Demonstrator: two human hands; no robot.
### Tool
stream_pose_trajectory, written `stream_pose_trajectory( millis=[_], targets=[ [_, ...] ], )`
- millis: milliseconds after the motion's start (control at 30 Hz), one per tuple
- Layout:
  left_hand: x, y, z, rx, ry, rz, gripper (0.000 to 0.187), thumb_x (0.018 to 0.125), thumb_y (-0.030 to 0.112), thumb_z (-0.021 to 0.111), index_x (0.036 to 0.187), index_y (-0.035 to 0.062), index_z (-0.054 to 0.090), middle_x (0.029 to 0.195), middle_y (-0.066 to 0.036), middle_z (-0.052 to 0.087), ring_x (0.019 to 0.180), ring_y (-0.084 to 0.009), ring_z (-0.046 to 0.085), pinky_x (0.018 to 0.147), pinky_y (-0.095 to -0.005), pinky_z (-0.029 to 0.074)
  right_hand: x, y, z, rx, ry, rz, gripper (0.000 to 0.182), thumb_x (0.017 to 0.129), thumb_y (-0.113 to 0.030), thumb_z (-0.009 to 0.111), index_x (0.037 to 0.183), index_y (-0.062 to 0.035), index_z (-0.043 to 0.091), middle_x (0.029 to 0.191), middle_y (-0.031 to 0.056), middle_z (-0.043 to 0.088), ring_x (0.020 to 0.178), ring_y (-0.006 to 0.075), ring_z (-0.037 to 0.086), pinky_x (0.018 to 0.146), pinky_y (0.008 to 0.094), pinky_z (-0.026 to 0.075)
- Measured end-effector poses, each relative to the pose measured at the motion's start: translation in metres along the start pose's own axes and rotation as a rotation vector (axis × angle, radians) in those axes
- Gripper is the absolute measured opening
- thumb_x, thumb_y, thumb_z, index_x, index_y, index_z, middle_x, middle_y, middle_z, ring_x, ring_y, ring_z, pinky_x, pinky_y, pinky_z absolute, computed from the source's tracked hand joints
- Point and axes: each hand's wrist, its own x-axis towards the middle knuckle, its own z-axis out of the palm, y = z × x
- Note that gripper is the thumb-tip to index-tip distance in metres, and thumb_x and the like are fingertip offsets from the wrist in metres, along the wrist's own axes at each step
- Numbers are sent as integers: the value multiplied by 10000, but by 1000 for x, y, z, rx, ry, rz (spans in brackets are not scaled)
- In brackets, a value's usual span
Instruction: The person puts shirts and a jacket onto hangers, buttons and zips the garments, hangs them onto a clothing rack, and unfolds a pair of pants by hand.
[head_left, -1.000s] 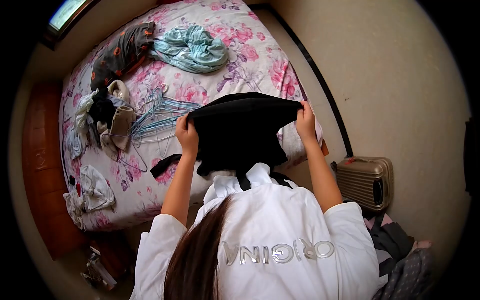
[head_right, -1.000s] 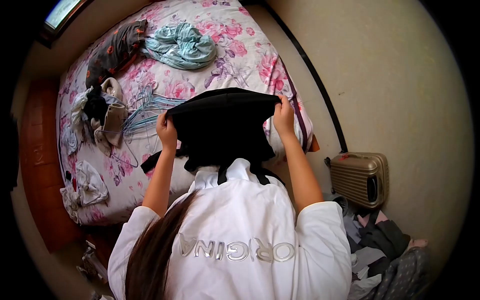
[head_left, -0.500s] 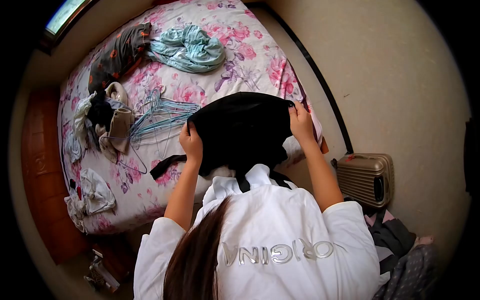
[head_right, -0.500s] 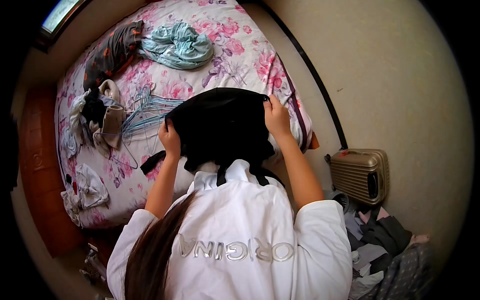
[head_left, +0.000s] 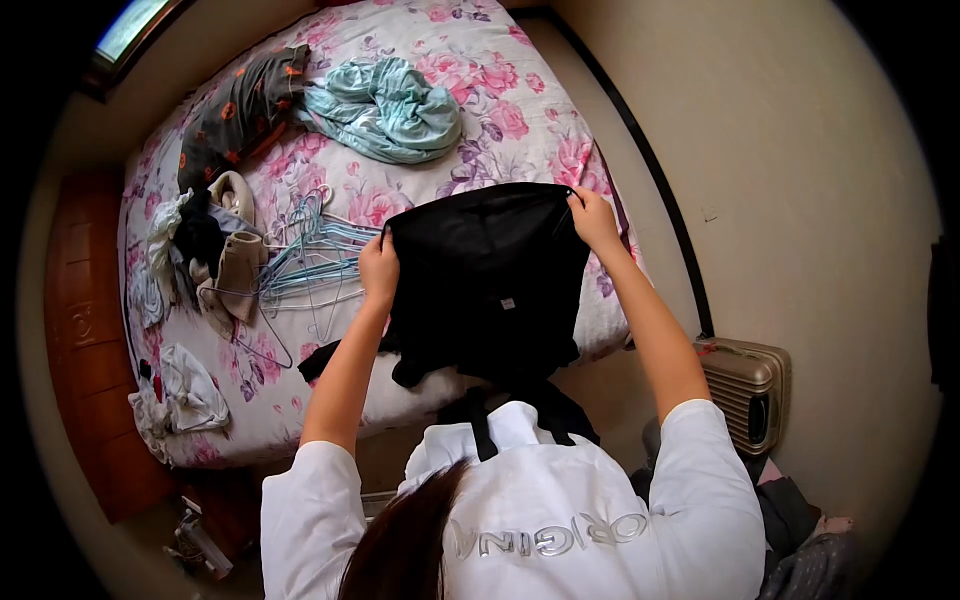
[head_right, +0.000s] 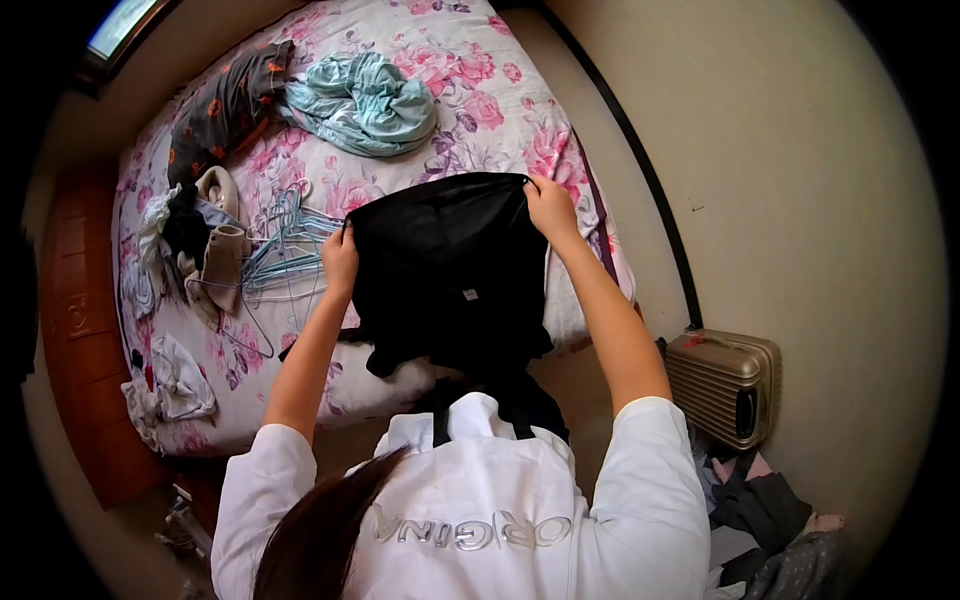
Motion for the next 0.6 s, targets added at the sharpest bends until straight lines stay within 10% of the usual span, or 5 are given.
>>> stream_pose_trajectory(
  millis=[233, 433, 600],
  targets=[
    [71, -63, 106, 328, 114, 163, 308, 855, 279, 448, 1058, 86, 575, 850, -176, 595, 772, -347, 556, 675, -401, 431, 57, 108, 134, 83, -156, 280, 759, 754, -345, 580, 1290, 16, 182, 1187, 258, 420, 1084, 371, 435, 902, 388, 361],
    [-43, -186, 98, 561, -104, 105, 621, 787, 284, 569, 1303, 77, 294, 1209, -211, 411, 1114, -356, 393, 926, -395, 326, -122, 160, 154, -283, -200, 496, 848, 668, -332, 664, 1297, -18, 190, 1282, 220, 311, 1168, 359, 341, 950, 396, 325],
    [-89, -224, 77, 511, 100, -116, 516, 751, 307, 601, 1146, 16, 444, 1100, -214, 491, 998, -355, 474, 841, -398, 378, -182, 153, 161, -430, -142, 506, 823, 649, -318, 681, 1276, -31, 231, 1258, 177, 331, 1155, 330, 351, 954, 404, 308]
  ],
)
